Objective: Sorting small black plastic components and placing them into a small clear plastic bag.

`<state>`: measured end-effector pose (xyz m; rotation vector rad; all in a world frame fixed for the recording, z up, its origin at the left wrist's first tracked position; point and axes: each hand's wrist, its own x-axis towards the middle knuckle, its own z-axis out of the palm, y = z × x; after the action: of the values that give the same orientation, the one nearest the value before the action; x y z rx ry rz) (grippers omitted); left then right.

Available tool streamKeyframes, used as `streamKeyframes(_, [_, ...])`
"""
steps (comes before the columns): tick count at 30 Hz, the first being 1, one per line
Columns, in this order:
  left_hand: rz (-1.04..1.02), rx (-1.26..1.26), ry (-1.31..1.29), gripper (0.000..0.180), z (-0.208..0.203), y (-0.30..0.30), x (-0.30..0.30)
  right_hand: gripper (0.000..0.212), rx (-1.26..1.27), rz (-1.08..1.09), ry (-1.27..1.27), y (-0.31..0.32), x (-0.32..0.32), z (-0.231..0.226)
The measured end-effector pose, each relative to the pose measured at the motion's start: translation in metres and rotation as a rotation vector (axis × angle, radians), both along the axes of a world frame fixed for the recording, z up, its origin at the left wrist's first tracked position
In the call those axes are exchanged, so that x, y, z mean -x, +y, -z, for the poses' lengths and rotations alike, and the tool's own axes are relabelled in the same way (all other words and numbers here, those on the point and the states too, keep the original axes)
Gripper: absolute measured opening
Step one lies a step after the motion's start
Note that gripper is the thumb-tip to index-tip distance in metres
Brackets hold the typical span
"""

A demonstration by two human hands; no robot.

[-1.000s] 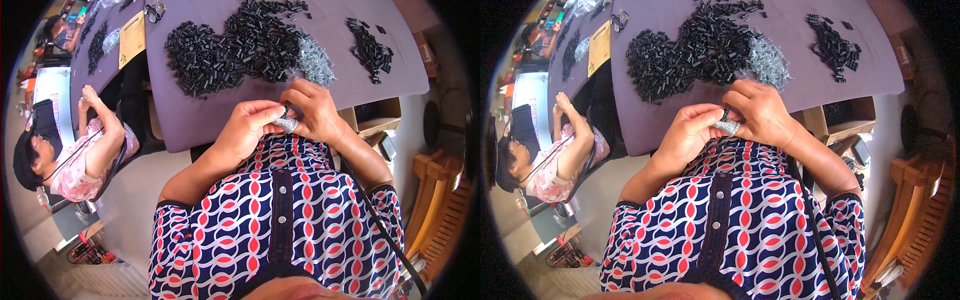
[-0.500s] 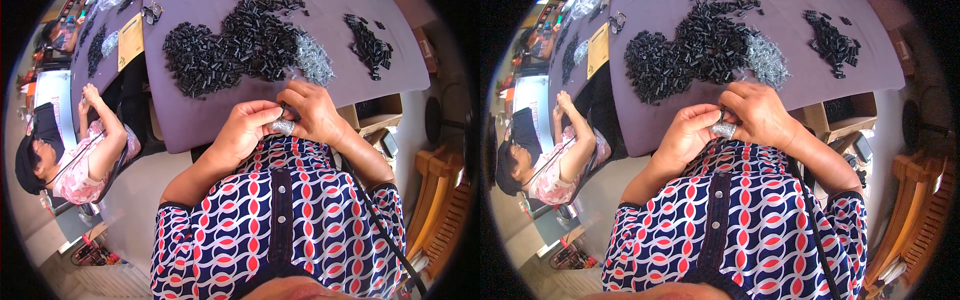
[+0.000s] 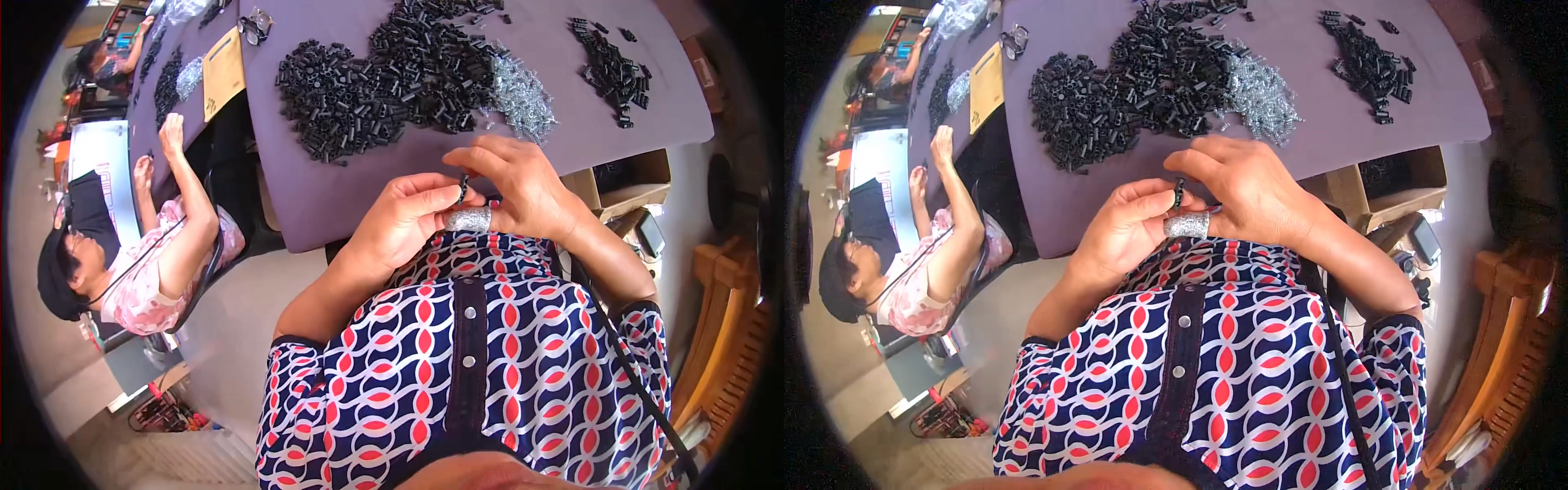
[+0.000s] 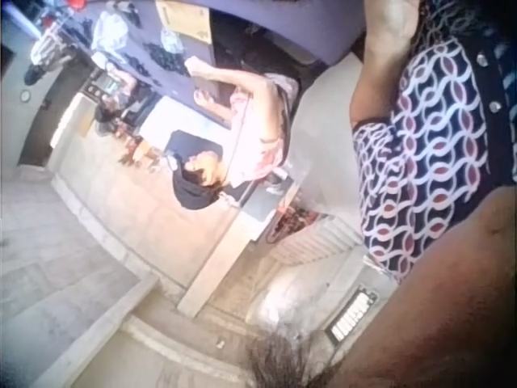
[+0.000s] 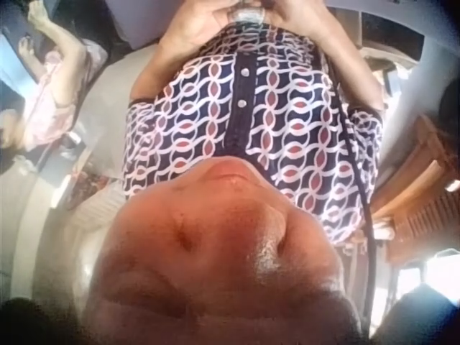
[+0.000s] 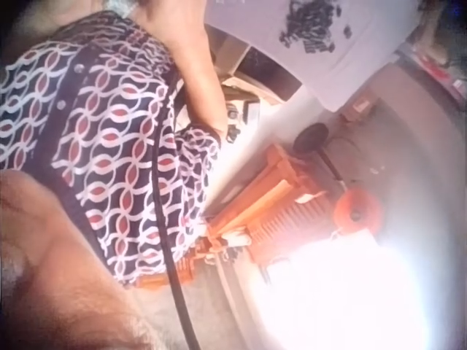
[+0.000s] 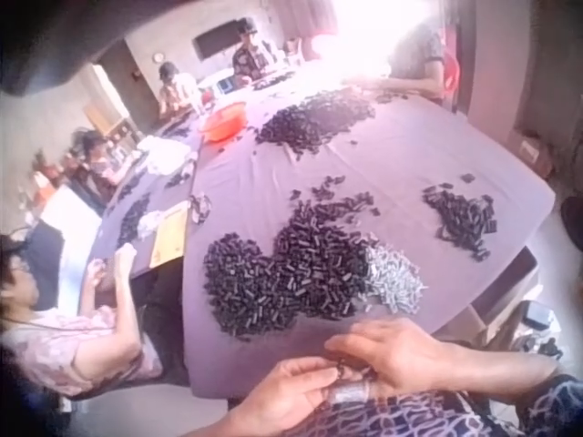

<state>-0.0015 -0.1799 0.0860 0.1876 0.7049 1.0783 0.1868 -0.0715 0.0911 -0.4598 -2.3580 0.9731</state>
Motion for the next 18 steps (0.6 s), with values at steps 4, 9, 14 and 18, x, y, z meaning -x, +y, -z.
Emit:
streamKeyframes(4, [-0.009, 0.028, 0.003, 0.02, 0.0, 0.004, -0.007, 0.052, -0.094, -0.016, 0.034, 0.002, -0.002, 0.005])
streamKeyframes(9, [0.001, 0.008, 0.005, 0.02, 0.002, 0.005, -0.011, 0.045, -0.058, -0.027, 0.049, 0.001, -0.004, 0.011])
streamKeyframes(14, [-0.005, 0.022, 0.043, 0.02, 0.003, 0.005, -0.013, 0.041, -0.043, -0.035, 0.049, 0.003, -0.007, 0.011])
streamKeyframes(18, [-0.003, 0.024, 0.057, 0.02, 0.006, 0.006, -0.016, 0.04, -0.049, -0.033, 0.043, 0.004, -0.009, 0.011])
